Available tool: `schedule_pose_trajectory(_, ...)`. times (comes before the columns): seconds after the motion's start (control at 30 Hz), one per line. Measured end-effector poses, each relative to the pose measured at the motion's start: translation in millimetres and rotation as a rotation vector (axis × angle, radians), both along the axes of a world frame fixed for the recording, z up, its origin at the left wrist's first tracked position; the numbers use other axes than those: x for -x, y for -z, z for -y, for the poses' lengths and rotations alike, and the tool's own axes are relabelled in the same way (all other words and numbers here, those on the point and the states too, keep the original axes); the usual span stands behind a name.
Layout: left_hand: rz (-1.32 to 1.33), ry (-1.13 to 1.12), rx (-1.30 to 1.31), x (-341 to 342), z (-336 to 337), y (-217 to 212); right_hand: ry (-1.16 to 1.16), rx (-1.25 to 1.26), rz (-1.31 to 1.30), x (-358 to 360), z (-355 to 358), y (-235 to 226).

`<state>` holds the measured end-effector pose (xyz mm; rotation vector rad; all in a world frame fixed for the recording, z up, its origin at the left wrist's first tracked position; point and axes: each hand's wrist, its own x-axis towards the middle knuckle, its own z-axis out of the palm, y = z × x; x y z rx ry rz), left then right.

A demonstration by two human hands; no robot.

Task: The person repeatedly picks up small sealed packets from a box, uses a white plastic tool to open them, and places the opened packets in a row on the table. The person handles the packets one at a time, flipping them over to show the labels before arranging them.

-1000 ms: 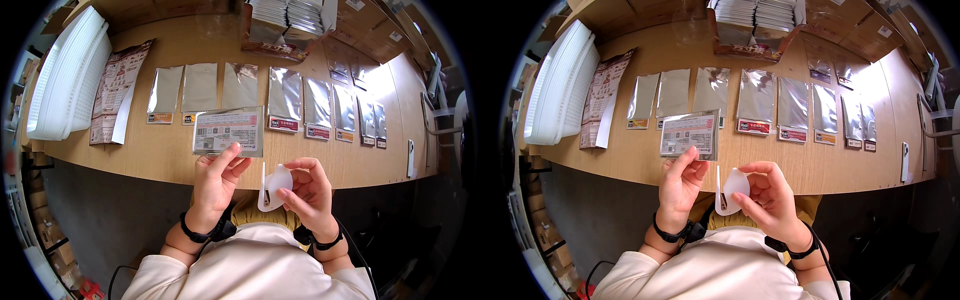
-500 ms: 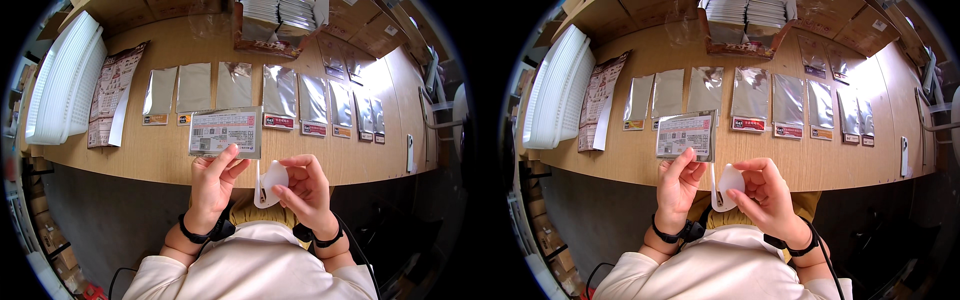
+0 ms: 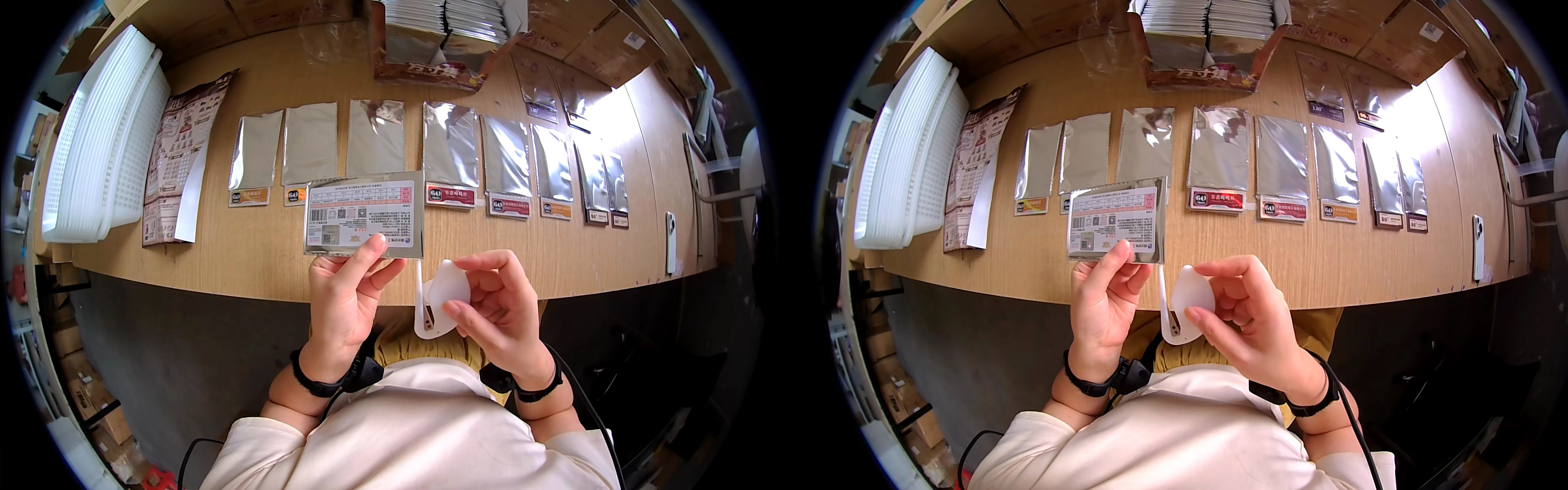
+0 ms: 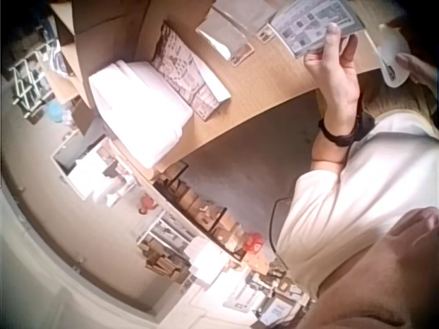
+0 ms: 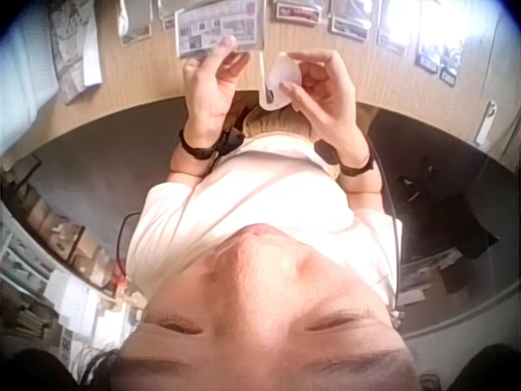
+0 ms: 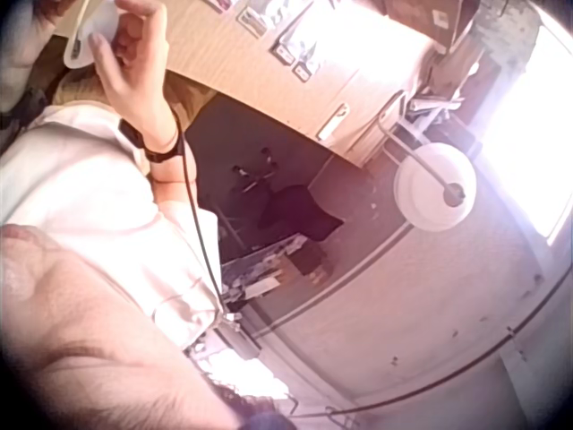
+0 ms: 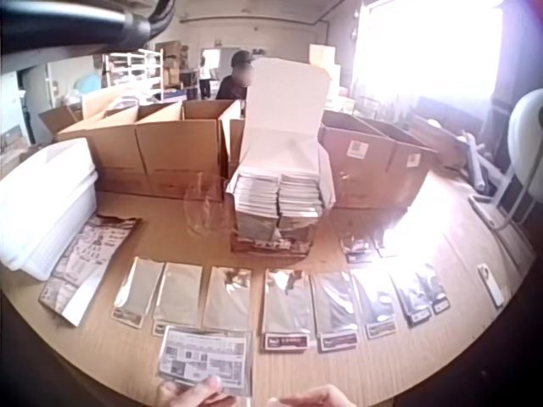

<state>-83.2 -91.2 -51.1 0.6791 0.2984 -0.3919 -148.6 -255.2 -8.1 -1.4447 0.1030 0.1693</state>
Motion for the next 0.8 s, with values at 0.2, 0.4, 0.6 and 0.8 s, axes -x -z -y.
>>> schedule_pose_trajectory(0.2,0.012,-0.005,-0.013,-0.1,0.9,1.1,0.008,-0.006,0.009,0.5,1.3,-0.1)
schedule_pose_trajectory(0.4,0.013,-0.011,-0.016,0.3,1.6,0.0,-0.004,0.001,0.009,1.5,2.8,0.5)
schedule_pose_trajectory(0.6,0.011,-0.004,-0.022,1.7,2.1,1.7,0.004,0.003,0.011,2.5,3.1,1.3)
schedule_pose_trajectory(0.8,0.019,-0.004,-0.034,2.6,2.9,0.5,0.008,0.010,0.011,3.0,3.2,0.8)
